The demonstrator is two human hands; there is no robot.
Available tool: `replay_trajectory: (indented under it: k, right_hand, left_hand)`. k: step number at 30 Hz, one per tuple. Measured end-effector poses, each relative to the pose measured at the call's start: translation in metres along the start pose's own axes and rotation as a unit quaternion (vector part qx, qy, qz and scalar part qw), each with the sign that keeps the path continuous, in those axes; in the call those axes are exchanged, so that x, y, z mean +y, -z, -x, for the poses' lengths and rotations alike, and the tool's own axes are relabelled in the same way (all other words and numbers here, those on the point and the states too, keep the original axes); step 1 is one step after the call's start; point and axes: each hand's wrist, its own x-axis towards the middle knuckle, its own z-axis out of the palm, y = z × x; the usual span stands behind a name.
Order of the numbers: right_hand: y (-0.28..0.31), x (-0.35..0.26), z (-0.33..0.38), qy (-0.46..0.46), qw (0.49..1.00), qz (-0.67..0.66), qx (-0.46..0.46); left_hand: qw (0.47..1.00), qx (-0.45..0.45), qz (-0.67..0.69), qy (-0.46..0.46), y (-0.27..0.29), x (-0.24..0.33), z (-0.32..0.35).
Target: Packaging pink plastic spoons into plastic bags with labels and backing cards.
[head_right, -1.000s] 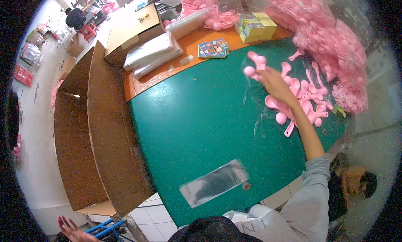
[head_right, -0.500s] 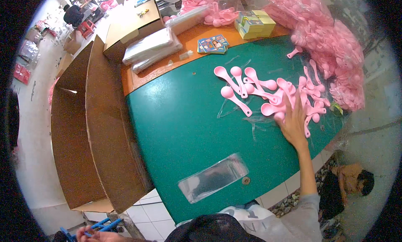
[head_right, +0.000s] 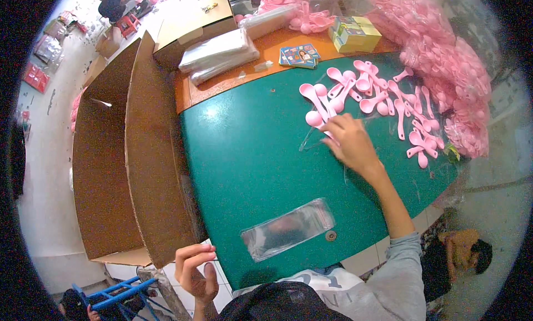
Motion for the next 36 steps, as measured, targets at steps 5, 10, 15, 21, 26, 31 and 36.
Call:
replay_trajectory:
  k: [5,10,15,21,26,31,36]
  right_hand:
    - [-0.020,-0.002,0.001,0.149,0.988,0.023,-0.038]
    - [-0.012,-0.004,0.052,0.097,0.994,-0.014,-0.054]
    - [0.008,0.037,0.105,0.016,0.998,0.014,-0.055]
    - [0.071,0.179,0.095,-0.251,0.967,-0.033,-0.030]
    - [0.138,0.234,0.033,-0.247,0.802,-0.530,0.125]
    - [0.175,0.265,-0.005,-0.265,0.943,-0.199,-0.038]
    - [0.204,0.267,-0.031,-0.239,0.840,0.192,-0.448]
  left_hand:
    - [0.999,-0.032,0.009,0.005,-0.007,-0.001,-0.003]
    - [0.999,0.001,-0.023,0.034,-0.002,-0.008,0.003]
    - [0.996,0.028,0.000,0.090,-0.003,-0.017,0.010]
    - [0.998,-0.003,0.026,0.056,-0.011,-0.010,-0.004]
    - [0.999,-0.005,0.007,0.043,-0.007,-0.007,-0.002]
    - [0.996,0.028,0.002,0.080,-0.004,-0.008,0.007]
    - [0.992,0.040,0.012,0.116,-0.001,-0.010,0.013]
